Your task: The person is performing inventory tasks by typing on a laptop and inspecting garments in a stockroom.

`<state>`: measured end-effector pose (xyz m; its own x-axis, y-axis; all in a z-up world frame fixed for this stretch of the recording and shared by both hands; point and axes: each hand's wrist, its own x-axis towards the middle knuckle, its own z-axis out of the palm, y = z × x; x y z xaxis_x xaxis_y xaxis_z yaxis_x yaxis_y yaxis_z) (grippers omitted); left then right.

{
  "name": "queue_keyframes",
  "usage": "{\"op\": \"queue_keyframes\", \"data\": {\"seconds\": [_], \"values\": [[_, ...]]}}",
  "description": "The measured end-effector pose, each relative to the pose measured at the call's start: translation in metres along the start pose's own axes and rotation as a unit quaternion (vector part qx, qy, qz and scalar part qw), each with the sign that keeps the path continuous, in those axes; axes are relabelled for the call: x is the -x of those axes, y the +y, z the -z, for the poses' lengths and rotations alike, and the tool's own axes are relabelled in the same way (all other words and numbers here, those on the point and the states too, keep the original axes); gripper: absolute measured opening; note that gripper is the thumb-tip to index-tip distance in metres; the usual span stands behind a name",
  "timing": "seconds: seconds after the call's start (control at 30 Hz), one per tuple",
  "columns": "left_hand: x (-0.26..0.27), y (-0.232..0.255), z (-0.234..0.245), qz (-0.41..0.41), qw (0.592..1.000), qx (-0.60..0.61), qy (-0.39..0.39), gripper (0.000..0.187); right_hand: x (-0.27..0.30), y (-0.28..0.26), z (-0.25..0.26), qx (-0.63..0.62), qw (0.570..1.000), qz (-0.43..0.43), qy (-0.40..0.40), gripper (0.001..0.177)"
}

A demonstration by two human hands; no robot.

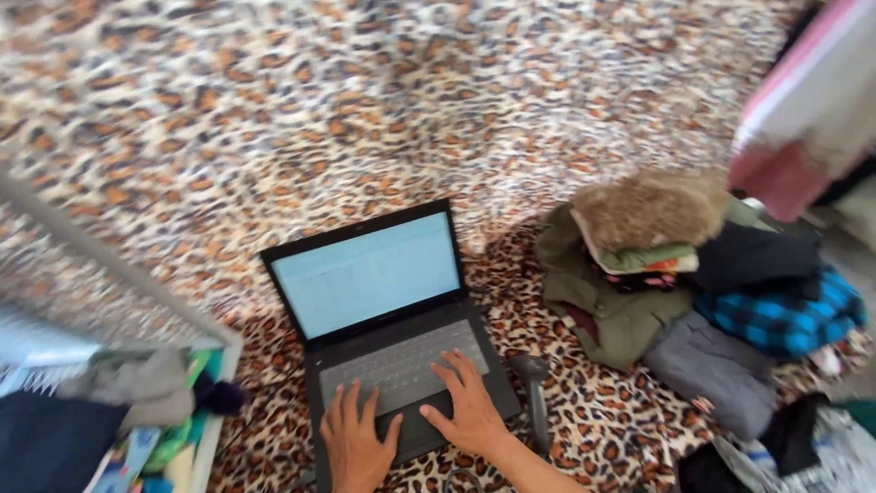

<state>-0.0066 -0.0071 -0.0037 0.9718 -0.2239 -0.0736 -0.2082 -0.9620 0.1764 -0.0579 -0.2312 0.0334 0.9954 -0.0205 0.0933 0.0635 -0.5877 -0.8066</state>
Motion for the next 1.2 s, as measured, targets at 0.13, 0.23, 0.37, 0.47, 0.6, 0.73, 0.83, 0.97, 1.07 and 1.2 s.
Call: {"op": "queue_keyframes", "data": {"seconds": [0.13,0.23,0.37,0.47,0.6,0.73,0.83,0.97,1.07,1.2], "values": [[-0.013,0.023,-0.02,-0.095,0.988,-0.024,0.119,0.046,0.012,-0.014,0.063,-0.096,0.992,-0.083,0.028,0.06],[-0.028,0.09,0.003,-0.104,0.983,0.059,0.138,0.037,0.031,0.008,0.105,-0.098,0.987,-0.074,0.103,0.046],[-0.058,0.202,0.038,-0.329,0.926,0.141,0.119,0.031,0.05,0.047,0.167,-0.04,0.968,-0.159,0.187,0.041],[-0.076,0.283,0.051,-0.447,0.872,0.173,0.097,0.031,0.057,0.064,0.209,-0.029,0.952,-0.222,0.207,0.046],[-0.102,0.376,0.053,-0.506,0.845,0.176,0.014,0.042,0.053,0.089,0.251,0.0,0.934,-0.235,0.269,0.043],[-0.137,0.44,0.058,-0.519,0.831,0.177,0.094,0.046,0.026,0.109,0.294,0.016,0.929,-0.211,0.305,0.043],[-0.168,0.472,0.058,-0.465,0.869,0.08,0.151,0.072,0.002,0.125,0.312,0.007,0.926,-0.196,0.323,0.051],[-0.214,0.506,0.054,-0.414,0.907,0.05,0.061,0.101,-0.028,0.122,0.323,-0.273,0.855,-0.284,0.337,0.061],[-0.238,0.512,0.043,-0.406,0.91,0.067,0.042,0.092,-0.039,0.118,0.323,-0.447,0.759,-0.311,0.358,0.075],[-0.191,0.463,0.09,-0.515,0.826,0.167,0.155,0.058,-0.027,0.087,0.324,-0.69,0.557,-0.24,0.395,0.09]]}}
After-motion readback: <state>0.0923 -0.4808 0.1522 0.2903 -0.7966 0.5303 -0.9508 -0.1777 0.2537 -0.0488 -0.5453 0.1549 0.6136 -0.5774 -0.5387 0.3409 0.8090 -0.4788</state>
